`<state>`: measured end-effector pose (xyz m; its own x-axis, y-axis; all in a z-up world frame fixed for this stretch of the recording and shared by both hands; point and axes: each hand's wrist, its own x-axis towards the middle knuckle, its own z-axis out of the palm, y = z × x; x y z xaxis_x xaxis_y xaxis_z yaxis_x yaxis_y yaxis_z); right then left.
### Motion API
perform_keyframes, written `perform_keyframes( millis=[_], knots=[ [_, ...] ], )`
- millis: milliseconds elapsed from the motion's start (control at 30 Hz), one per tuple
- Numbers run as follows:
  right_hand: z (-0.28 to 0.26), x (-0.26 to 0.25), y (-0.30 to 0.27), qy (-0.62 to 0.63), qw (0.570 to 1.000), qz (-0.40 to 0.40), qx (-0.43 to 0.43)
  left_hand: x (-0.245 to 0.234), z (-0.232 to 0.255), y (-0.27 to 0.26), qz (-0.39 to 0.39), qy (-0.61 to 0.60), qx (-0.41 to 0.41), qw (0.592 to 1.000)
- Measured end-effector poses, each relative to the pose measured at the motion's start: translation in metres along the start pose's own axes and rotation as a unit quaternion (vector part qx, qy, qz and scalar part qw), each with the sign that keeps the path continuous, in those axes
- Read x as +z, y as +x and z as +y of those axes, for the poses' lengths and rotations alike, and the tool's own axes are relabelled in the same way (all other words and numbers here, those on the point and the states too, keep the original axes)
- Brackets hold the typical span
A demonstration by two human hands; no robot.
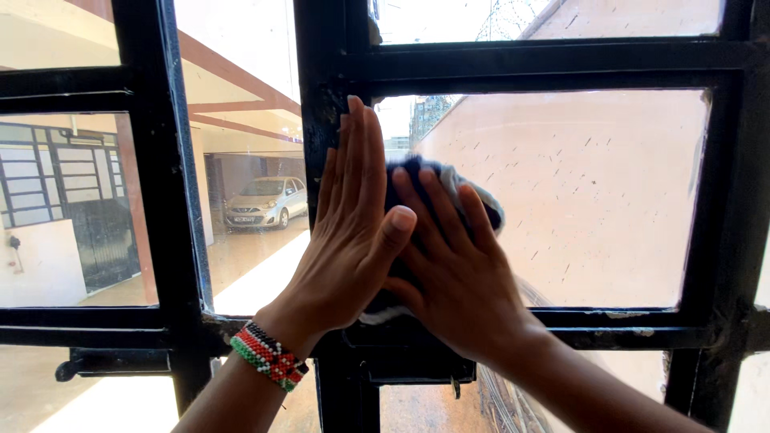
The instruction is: The person rinses a cloth in a bucket of soapy water, wrings it out, and wipes several glass panes of a black-framed window.
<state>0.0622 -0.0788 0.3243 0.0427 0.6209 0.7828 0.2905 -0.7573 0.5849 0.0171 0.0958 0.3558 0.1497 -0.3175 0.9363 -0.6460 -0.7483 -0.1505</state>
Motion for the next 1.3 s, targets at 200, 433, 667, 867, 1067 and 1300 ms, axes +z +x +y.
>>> perform_keyframes(
  millis=[200, 433, 667, 867, 1067, 1300],
  knots=[
    [0.063, -0.005, -0.019, 0.022, 0.991, 0.107, 0.077, 0.0, -0.002, -0.003, -0.005, 0.026, 0.008, 1.0],
    [0.025, 0.0, 0.011, 0.08, 0.992, 0.063, 0.081, 0.004, 0.002, -0.003, 0.009, 0.029, 0.001, 1.0],
    [0.035, -0.003, -0.045, 0.05, 0.998, 0.022, 0.016, 0.006, 0.008, 0.001, 0.021, 0.055, -0.009, 0.998],
    [0.113, -0.003, -0.105, 0.065, 0.982, 0.044, 0.174, 0.009, 0.007, 0.0, 0.023, 0.055, -0.007, 0.998],
    [0.105, 0.006, -0.063, 0.028, 0.951, 0.091, 0.295, 0.009, 0.008, -0.003, 0.031, 0.039, -0.006, 0.999],
    [-0.001, 0.001, 0.019, 0.05, 0.983, 0.069, 0.162, 0.006, 0.008, -0.003, 0.036, 0.048, -0.001, 0.998]
  ],
)
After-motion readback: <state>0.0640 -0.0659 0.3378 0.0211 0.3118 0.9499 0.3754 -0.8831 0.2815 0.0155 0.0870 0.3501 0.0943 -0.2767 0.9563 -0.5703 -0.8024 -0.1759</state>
